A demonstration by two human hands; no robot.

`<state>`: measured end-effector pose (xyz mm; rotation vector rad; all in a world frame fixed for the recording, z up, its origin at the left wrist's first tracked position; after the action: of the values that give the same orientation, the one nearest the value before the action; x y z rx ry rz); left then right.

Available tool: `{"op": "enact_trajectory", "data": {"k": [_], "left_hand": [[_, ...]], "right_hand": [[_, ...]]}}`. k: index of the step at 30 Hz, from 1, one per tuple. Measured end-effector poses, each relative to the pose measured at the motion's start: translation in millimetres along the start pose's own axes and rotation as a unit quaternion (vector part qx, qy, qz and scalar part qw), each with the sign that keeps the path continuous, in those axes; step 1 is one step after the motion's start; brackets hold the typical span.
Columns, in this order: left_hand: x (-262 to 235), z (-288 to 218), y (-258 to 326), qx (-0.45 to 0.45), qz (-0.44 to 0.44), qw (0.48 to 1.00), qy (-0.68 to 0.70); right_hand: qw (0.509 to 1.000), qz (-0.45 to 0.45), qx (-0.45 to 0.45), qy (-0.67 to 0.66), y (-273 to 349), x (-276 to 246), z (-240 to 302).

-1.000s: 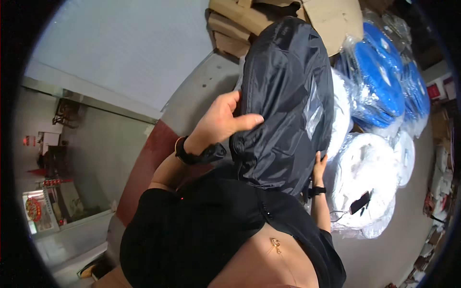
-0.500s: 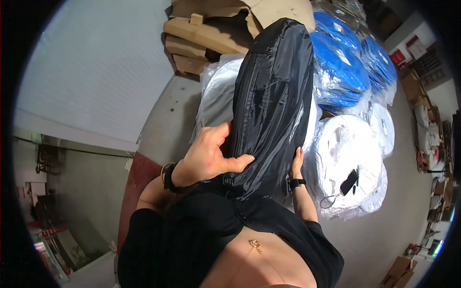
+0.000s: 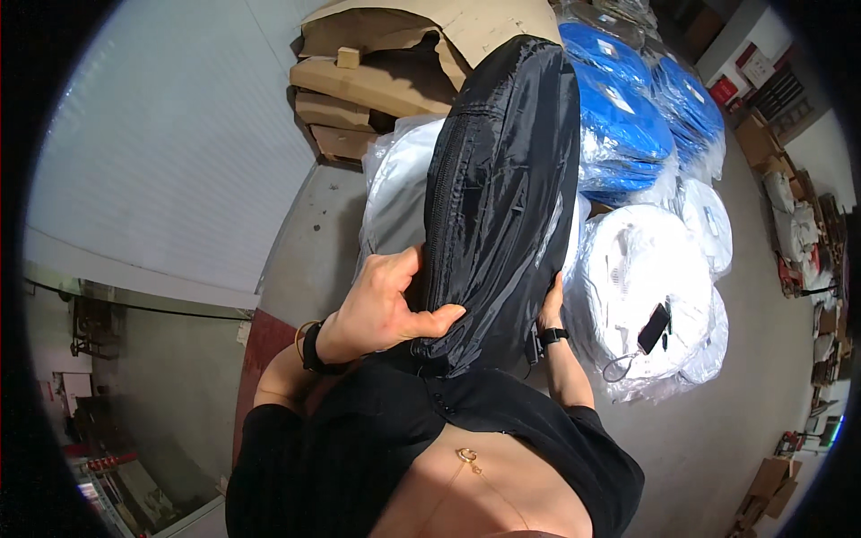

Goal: Organizing and packaging circular objects into black bags and stacking them in a warehouse storage area.

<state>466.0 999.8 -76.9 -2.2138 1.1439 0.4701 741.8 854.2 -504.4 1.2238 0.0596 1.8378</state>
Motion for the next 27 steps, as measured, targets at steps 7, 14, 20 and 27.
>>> {"op": "enact_trajectory", "data": {"k": [7, 14, 20, 27], "left_hand": [[6, -7, 0, 0.038, 0.027, 0.999, -0.025], [-15, -6, 0, 0.090, 0.047, 0.991, -0.088], [-42, 31, -9, -0.033, 0.001, 0.999, 0.003], [-55, 19, -45, 0.096, -0.162, 0.981, -0.050]], "right_hand": [[0.999, 0.007, 0.020, -0.031, 29, 35, 10], [0.997, 0.000, -0.037, -0.063, 18, 33, 43], [0.964, 0.043, -0.211, -0.155, -3, 78, 94], [0.970, 0.181, -0.165, -0.006, -87, 103, 103]]}}
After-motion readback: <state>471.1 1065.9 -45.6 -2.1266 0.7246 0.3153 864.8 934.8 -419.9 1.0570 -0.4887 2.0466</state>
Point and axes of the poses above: each hand's wrist, its own y-axis away from the middle knuckle, its own x-axis out of the palm, z = x × y, the point moved 6 cm from there along -y, towards the middle knuckle, and after that the axes turned 12 degrees about -y, right-handed, at the moved point
